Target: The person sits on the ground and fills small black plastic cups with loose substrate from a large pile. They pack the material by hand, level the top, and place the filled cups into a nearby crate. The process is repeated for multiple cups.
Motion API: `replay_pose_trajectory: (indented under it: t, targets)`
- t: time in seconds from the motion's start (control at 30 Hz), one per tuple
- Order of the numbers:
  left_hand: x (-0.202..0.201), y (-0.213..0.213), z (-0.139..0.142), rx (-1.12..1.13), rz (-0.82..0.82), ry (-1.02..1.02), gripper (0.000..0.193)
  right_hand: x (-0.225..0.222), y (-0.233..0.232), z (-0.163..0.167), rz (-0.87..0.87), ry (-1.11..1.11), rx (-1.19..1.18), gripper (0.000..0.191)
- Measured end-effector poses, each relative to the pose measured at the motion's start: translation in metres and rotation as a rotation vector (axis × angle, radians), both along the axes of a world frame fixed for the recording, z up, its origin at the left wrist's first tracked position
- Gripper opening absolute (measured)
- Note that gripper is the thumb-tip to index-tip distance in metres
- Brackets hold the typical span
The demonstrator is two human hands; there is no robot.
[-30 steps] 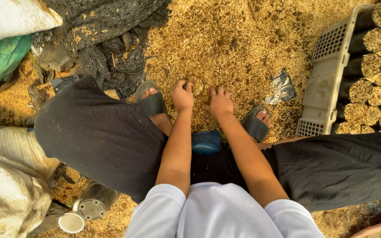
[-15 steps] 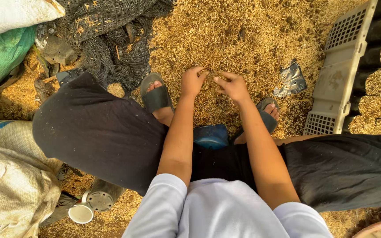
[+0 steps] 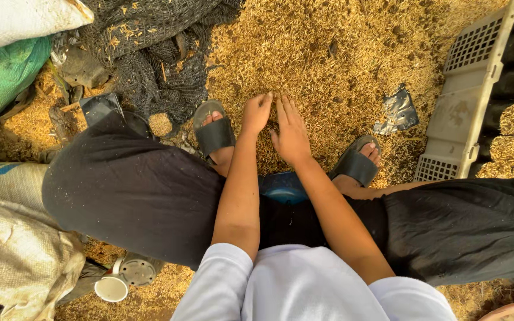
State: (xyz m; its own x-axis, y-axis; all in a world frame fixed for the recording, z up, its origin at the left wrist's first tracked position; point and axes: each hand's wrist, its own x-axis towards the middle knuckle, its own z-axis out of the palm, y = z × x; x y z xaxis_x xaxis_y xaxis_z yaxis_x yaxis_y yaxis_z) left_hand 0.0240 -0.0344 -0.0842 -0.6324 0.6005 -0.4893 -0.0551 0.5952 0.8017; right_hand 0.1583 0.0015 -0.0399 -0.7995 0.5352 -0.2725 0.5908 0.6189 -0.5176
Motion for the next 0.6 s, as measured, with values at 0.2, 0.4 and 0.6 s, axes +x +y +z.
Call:
replay_pose_trajectory:
  t: [0.2, 0.4, 0.6]
  targets:
    - [0.002, 0.005, 0.003, 0.136, 0.014, 0.020, 0.035, -0.004, -0.004, -0.009, 0.091, -0.162, 0.035, 0.096]
    - [0.019, 0.005, 0.014, 0.213, 0.182, 0.053, 0.020, -0.019, -0.003, 0.013, 0.215, -0.351, 0.168, 0.091]
    - [0.019, 0.004, 0.017, 0.376, 0.134, 0.054, 0.020, -0.030, 0.032, 0.018, 0.381, -0.570, -0.036, 0.099]
